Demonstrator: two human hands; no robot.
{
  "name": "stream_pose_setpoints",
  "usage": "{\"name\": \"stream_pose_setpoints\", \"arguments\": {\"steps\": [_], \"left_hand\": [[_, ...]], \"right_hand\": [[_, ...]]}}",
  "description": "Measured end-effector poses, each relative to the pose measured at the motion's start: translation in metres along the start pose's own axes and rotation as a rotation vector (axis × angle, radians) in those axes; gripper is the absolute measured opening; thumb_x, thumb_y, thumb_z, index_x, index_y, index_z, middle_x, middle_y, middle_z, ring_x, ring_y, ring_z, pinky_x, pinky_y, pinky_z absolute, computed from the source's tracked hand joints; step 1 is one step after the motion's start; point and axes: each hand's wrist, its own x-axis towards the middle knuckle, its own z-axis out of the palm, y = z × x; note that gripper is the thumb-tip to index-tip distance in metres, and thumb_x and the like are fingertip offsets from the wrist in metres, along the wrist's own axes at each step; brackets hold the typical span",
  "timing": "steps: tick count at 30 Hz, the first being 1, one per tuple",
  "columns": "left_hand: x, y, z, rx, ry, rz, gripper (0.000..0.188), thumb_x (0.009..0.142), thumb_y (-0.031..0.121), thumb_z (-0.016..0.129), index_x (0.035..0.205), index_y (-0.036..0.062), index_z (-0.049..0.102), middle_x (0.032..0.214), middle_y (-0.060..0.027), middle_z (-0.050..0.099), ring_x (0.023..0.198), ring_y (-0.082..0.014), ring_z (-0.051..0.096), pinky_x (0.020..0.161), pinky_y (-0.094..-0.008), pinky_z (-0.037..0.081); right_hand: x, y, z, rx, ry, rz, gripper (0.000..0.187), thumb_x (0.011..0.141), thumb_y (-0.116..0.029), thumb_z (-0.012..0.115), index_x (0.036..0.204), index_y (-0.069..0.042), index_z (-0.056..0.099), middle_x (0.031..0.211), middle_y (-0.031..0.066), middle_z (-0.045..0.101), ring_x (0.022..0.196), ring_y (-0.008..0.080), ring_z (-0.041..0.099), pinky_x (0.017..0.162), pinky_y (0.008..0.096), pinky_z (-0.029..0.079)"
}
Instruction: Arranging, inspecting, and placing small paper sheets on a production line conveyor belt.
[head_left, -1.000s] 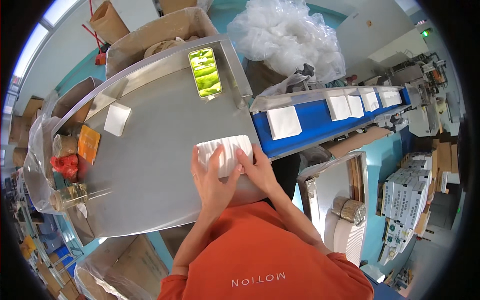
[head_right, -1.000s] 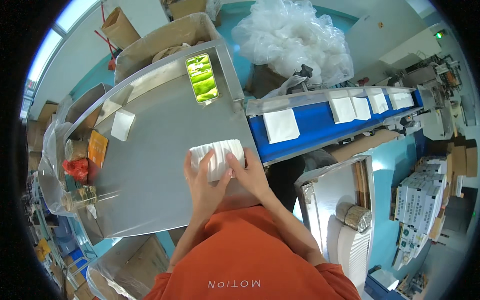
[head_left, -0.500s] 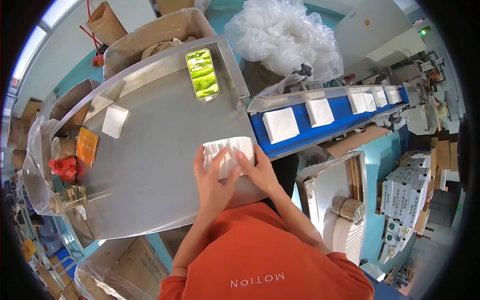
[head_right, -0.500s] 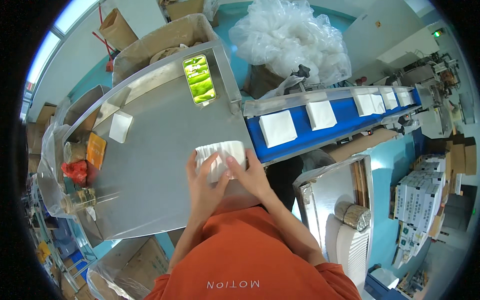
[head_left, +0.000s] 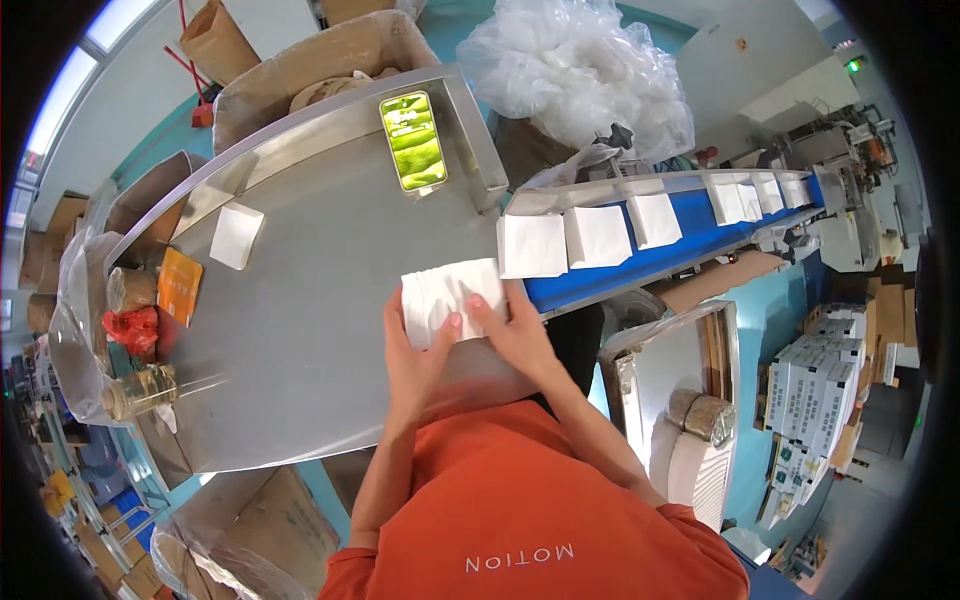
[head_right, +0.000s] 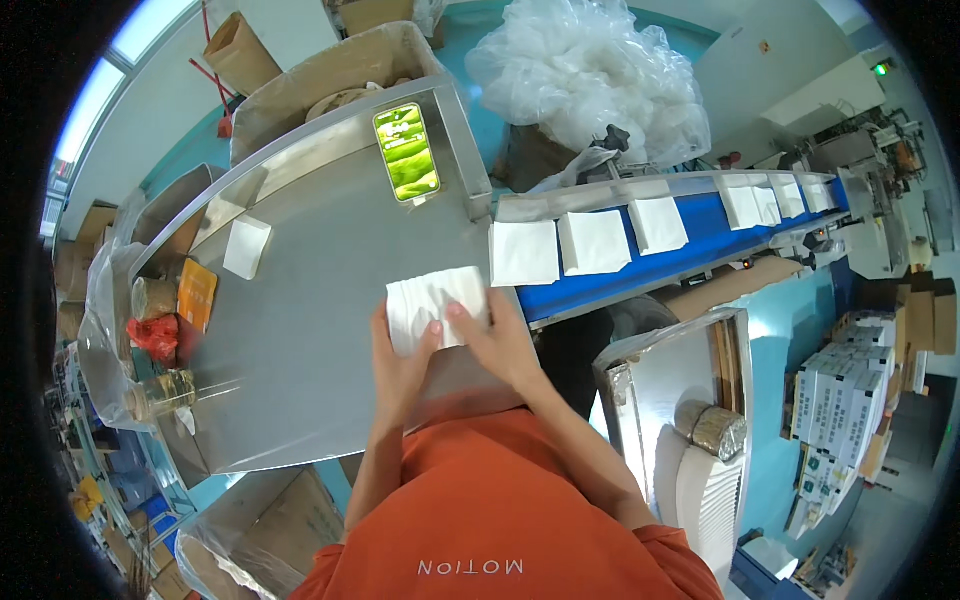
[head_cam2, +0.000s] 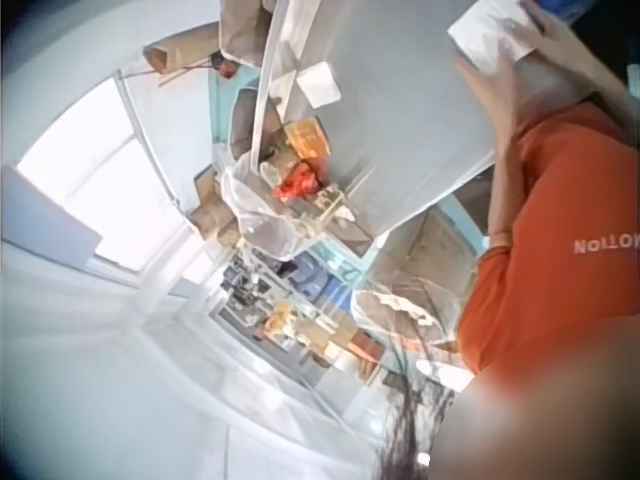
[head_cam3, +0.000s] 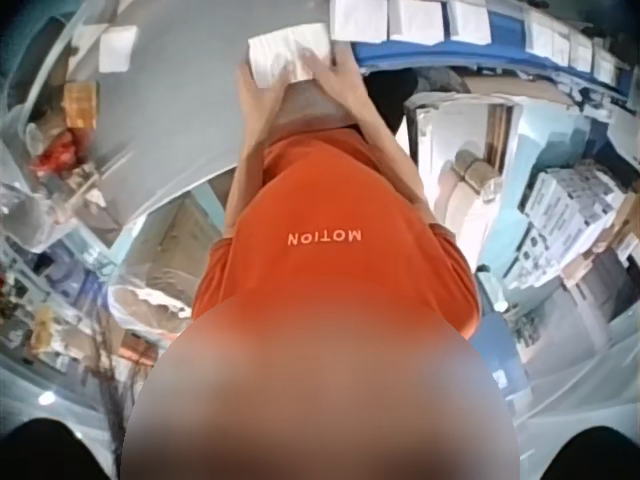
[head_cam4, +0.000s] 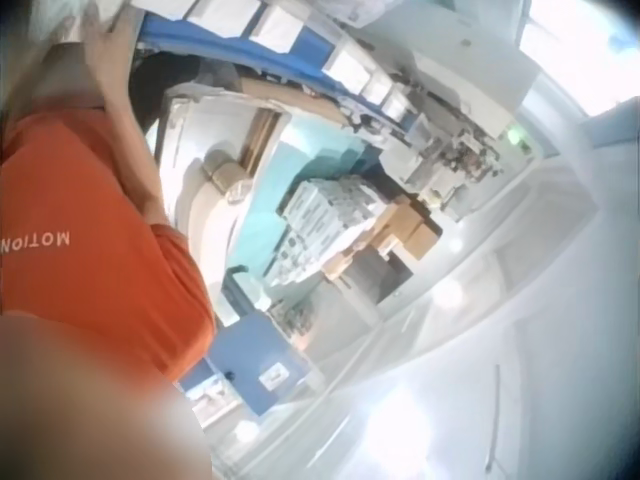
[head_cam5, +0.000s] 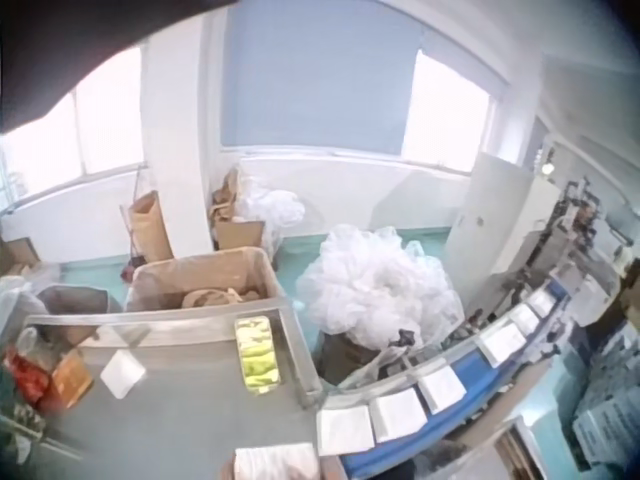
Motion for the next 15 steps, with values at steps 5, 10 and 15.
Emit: {"name": "stream_pose_setpoints", "arguments": {"steps": [5, 10, 15], "left_hand": [[-0.011, -0.008, -0.002, 0.123, 0.004, 0.104, 0.092, 0.079, 0.022, 0.078, 0.146, -0.0055, 0.021, 0.134, -0.0219, 0.046, 0.122, -0.0311, 0.050, 0.099, -0.0382, 0.044], [-0.013, -0.002, -0.005, 0.178, 0.089, 0.099, 0.092, 0.079, 0.019, 0.077, 0.146, -0.0046, 0.020, 0.132, -0.0219, 0.049, 0.119, -0.0326, 0.054, 0.098, -0.0389, 0.045], [-0.015, 0.003, -0.005, 0.276, 0.095, 0.081, 0.083, 0.081, 0.018, 0.073, 0.146, -0.0011, 0.025, 0.130, -0.0215, 0.052, 0.119, -0.0338, 0.055, 0.097, -0.0397, 0.045]], "right_hand": [[-0.006, 0.016, 0.004, 0.513, -0.148, 0.385, 0.046, 0.094, -0.039, 0.061, 0.114, 0.003, 0.060, 0.098, 0.0061, 0.065, 0.085, 0.0163, 0.057, 0.071, 0.0290, 0.046], [-0.015, 0.011, -0.004, 0.295, -0.242, 0.390, 0.057, 0.093, -0.042, 0.061, 0.121, 0.007, 0.054, 0.109, 0.0146, 0.065, 0.095, 0.0236, 0.062, 0.082, 0.0341, 0.050], [-0.006, -0.017, 0.005, -0.001, -0.162, 0.220, 0.078, 0.083, -0.045, 0.069, 0.135, 0.005, 0.038, 0.110, 0.0277, 0.063, 0.101, 0.0409, 0.063, 0.087, 0.0418, 0.049]]}}
